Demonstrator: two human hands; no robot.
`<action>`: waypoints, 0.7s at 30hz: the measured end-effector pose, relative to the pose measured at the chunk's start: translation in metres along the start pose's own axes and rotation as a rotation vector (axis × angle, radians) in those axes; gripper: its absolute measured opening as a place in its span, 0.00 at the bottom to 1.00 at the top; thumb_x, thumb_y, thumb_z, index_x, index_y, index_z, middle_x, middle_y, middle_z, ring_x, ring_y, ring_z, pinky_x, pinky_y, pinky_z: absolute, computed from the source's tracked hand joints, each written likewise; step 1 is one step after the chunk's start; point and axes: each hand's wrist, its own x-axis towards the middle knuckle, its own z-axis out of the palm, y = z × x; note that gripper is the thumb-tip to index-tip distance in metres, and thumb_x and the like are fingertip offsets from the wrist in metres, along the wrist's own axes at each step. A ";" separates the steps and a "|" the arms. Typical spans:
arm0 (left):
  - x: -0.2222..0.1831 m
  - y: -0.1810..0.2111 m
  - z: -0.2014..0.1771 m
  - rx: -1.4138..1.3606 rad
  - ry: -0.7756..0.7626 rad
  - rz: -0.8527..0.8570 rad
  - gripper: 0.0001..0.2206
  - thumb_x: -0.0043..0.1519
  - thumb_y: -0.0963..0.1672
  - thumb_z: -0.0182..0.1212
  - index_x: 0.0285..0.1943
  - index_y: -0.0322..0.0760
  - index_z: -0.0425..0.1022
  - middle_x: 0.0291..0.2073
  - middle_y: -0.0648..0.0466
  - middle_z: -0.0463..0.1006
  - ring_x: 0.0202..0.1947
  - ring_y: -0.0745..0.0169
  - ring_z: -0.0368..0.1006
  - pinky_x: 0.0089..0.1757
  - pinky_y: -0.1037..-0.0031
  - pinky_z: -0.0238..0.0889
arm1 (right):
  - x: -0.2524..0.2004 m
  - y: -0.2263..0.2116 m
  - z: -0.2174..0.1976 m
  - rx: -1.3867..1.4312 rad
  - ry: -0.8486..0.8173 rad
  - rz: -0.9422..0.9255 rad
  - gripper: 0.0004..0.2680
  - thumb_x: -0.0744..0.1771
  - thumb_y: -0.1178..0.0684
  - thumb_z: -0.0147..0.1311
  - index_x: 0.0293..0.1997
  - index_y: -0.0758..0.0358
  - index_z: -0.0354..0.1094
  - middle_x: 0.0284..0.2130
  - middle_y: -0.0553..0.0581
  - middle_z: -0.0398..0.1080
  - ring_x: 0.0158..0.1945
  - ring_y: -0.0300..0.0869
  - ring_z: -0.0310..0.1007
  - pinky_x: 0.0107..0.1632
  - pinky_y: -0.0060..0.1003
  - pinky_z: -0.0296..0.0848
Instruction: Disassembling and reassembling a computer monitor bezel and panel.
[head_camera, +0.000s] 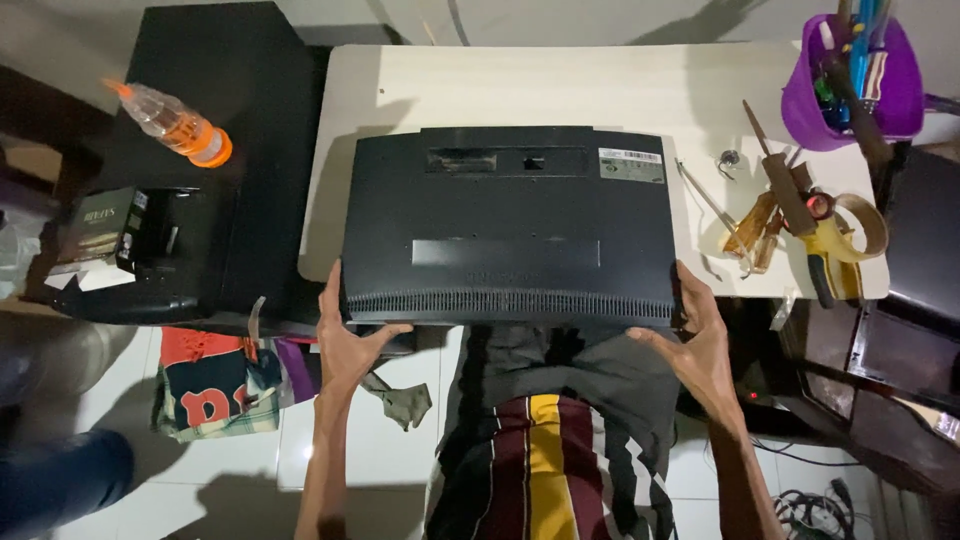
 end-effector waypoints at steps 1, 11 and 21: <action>0.000 -0.002 0.000 -0.002 0.003 -0.012 0.57 0.42 0.45 0.85 0.82 0.43 0.47 0.67 0.39 0.62 0.70 0.37 0.57 0.69 0.39 0.41 | -0.001 -0.003 0.001 -0.006 -0.007 -0.009 0.37 0.58 0.65 0.68 0.76 0.64 0.48 0.64 0.74 0.61 0.66 0.65 0.62 0.67 0.68 0.64; 0.009 0.025 -0.015 0.006 -0.009 -0.001 0.58 0.43 0.45 0.84 0.82 0.45 0.45 0.72 0.42 0.57 0.74 0.36 0.50 0.69 0.34 0.34 | 0.000 -0.004 0.006 0.038 0.004 0.004 0.38 0.57 0.67 0.68 0.75 0.67 0.47 0.64 0.75 0.61 0.64 0.62 0.64 0.65 0.62 0.70; 0.007 0.046 -0.020 -0.016 -0.028 -0.034 0.56 0.44 0.43 0.83 0.81 0.42 0.46 0.69 0.37 0.58 0.73 0.29 0.49 0.66 0.26 0.35 | -0.002 -0.008 -0.002 0.004 -0.031 0.000 0.37 0.59 0.66 0.65 0.76 0.65 0.45 0.63 0.76 0.60 0.65 0.67 0.62 0.64 0.68 0.70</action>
